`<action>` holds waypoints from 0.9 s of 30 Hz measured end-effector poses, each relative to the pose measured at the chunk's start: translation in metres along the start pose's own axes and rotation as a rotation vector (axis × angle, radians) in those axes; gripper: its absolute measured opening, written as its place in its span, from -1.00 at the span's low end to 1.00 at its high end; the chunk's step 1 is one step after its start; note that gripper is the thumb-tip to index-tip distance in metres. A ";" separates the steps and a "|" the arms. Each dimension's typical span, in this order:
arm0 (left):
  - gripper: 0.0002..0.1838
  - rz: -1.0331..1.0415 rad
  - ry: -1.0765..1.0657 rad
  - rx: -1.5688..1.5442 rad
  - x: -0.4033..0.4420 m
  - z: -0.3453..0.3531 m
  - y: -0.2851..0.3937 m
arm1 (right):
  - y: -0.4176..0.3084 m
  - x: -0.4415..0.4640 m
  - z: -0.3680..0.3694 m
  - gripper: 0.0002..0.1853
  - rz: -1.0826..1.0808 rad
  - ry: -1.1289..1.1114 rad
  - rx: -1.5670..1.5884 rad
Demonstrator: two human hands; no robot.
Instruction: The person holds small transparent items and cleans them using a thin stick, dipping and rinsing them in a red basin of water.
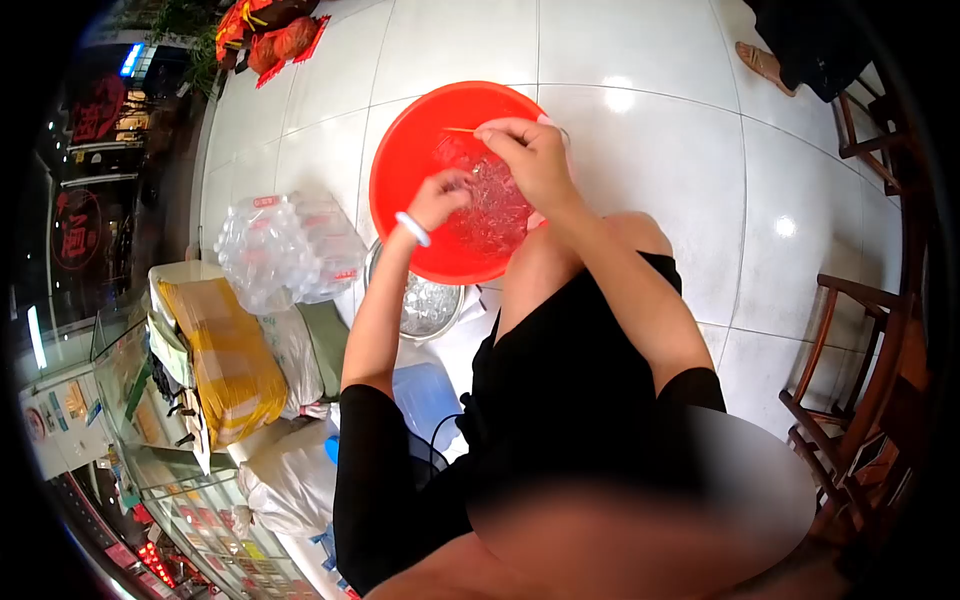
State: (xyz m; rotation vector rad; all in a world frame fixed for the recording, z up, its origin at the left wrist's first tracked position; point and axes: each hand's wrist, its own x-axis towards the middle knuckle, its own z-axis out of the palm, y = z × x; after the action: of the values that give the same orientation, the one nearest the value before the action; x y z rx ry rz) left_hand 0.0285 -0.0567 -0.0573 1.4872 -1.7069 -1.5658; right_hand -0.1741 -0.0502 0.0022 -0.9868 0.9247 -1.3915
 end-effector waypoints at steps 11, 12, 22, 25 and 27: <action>-0.61 -0.099 -0.093 -0.982 -0.002 0.002 -0.028 | 0.014 -0.004 0.006 -0.86 -0.220 0.009 -0.056; -0.56 -0.073 0.009 -1.188 -0.016 0.008 0.009 | 0.012 -0.002 0.003 -0.85 -0.079 -0.011 -0.057; -0.39 0.011 -0.153 -1.464 -0.065 0.017 0.059 | 0.002 -0.002 0.003 -0.87 0.195 -0.097 -0.018; -0.51 0.160 -0.245 -1.505 -0.073 0.020 0.060 | 0.006 0.000 0.002 -0.87 0.168 -0.076 -0.004; -0.59 0.217 -0.187 -1.441 -0.078 0.022 0.066 | 0.009 0.000 0.001 -0.86 0.175 -0.085 -0.025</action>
State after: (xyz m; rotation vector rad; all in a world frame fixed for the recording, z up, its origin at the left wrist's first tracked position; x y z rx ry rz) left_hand 0.0109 0.0088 0.0221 0.3842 -0.3721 -2.0360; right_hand -0.1702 -0.0509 -0.0054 -0.9526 0.9438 -1.1857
